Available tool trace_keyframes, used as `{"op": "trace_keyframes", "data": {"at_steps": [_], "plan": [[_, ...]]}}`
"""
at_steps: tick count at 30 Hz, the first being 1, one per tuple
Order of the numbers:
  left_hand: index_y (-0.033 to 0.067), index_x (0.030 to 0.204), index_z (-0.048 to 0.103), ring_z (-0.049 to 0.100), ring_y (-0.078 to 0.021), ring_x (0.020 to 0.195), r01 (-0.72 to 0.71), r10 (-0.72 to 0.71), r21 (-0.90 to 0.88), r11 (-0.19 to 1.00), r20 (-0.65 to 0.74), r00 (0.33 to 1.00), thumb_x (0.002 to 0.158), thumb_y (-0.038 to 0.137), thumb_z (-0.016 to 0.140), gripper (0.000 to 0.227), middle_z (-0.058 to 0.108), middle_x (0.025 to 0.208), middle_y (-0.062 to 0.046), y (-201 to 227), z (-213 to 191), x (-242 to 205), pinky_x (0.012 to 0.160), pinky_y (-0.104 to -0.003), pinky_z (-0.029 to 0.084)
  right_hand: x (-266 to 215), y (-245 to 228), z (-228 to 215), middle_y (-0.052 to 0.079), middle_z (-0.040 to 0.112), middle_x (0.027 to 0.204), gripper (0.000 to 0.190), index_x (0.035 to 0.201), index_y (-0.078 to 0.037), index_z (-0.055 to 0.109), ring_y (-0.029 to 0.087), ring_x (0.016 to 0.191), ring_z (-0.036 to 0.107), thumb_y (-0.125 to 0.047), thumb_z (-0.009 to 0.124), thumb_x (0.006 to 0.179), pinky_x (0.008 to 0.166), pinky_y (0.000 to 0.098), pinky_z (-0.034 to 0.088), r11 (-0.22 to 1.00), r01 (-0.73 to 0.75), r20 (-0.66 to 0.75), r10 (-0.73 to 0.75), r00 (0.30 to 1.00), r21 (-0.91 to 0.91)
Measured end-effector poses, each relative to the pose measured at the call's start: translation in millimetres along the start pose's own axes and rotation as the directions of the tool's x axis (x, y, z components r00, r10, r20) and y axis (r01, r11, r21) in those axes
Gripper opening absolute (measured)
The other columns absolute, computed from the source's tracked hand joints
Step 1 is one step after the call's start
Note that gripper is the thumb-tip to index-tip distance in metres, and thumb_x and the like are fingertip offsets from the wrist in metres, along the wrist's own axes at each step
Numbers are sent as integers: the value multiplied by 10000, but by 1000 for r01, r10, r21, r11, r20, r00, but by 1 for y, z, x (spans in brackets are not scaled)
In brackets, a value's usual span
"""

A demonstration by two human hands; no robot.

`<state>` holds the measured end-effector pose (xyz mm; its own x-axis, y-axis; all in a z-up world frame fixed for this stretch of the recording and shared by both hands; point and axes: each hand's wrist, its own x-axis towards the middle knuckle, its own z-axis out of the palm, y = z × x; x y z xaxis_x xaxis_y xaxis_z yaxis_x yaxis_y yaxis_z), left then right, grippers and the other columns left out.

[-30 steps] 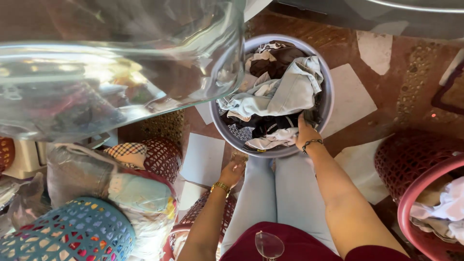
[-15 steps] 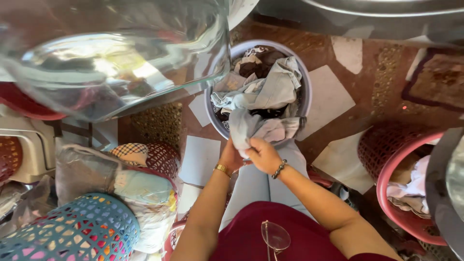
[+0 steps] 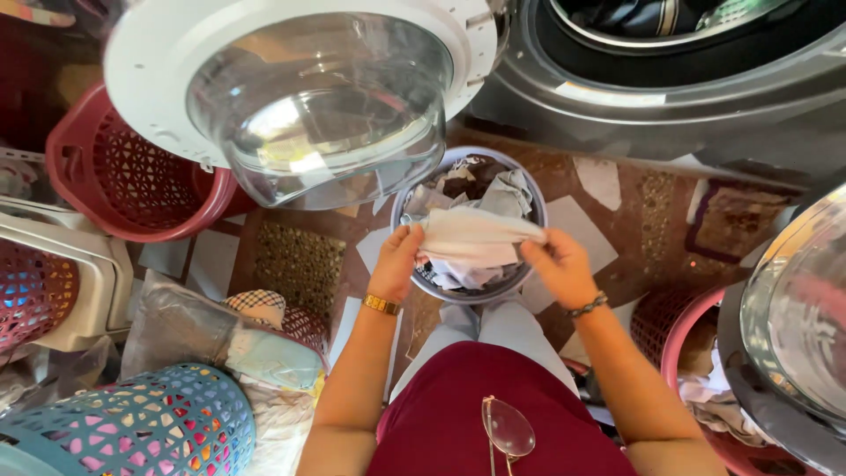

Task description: Sorting through a bucket of clothes and inspecting individual items in a laundry shop environment.

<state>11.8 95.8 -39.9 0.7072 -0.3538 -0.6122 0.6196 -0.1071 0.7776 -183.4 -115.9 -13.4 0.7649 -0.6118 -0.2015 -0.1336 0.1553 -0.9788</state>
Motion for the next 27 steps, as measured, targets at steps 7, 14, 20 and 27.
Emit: {"op": "trace_keyframes", "data": {"at_steps": [7,14,20,27], "plan": [[159,865,629,624,-53,602,-350,369,-304,886,7,929,1013,209,646,157,563,668,41,132,15,-57,537,-156,508,38,-97,-24,73,675,917,51,1086,-68,635,112,793,662,-43,637,1041,764,294,631,952,296,-251,-269,930,76],[75,1004,601,646,-138,819,-292,552,-664,688,218,805,1041,180,602,110,674,938,-52,177,-24,-65,796,-298,563,25,-152,-46,37,661,1048,114,1168,-95,605,87,847,613,-135,638,1067,793,230,615,849,442,-350,-335,874,291],[102,977,621,641,-145,844,-228,401,-626,746,148,904,1064,246,552,181,666,951,-37,151,-29,-37,825,-326,579,30,-108,-44,65,668,937,53,1130,-112,629,113,738,636,-128,634,1081,682,256,588,947,318,-441,-306,844,-47],[71,1118,644,724,-240,813,50,73,-307,950,378,923,973,184,710,196,712,914,-95,28,36,-11,725,-402,623,-4,-96,67,153,619,1433,1030,1654,-203,189,478,1284,585,-463,738,821,1100,607,463,362,-38,79,301,950,-931]]}}
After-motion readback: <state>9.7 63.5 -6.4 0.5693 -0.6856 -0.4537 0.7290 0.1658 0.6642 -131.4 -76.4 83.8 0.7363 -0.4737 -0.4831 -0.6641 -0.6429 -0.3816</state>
